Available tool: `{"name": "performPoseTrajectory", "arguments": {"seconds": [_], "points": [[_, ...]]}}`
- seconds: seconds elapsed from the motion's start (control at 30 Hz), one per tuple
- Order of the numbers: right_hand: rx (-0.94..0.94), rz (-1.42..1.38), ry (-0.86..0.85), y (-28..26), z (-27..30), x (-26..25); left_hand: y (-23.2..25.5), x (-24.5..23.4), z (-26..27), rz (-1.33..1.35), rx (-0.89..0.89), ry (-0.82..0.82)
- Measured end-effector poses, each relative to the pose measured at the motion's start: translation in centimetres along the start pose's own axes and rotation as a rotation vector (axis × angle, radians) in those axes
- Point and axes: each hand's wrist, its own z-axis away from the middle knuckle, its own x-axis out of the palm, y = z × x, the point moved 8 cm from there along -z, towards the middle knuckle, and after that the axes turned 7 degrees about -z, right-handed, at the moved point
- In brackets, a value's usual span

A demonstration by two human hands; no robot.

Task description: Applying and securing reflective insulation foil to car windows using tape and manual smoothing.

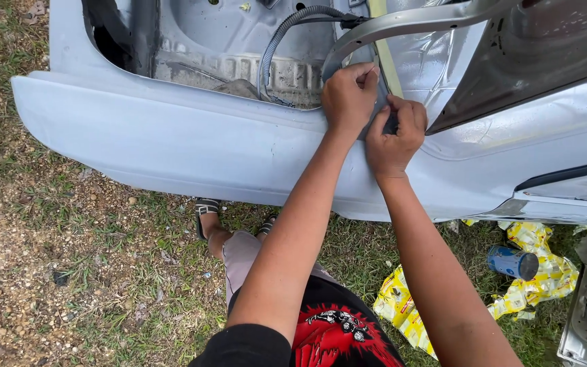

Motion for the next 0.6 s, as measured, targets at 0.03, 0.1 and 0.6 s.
{"name": "performPoseTrajectory", "arguments": {"seconds": [0.03, 0.1, 0.6], "points": [[0.000, 0.000, 0.003, -0.2, 0.1, -0.2, 0.2, -0.3, 0.2, 0.000, 0.003, 0.000], [0.040, -0.042, -0.028, -0.1, 0.4, -0.3, 1.0, -0.8, 0.4, 0.012, 0.050, 0.003], [0.042, -0.154, -0.039, -0.5, 5.2, -2.9, -0.8, 1.4, 2.4, 0.053, 0.070, -0.066]]}}
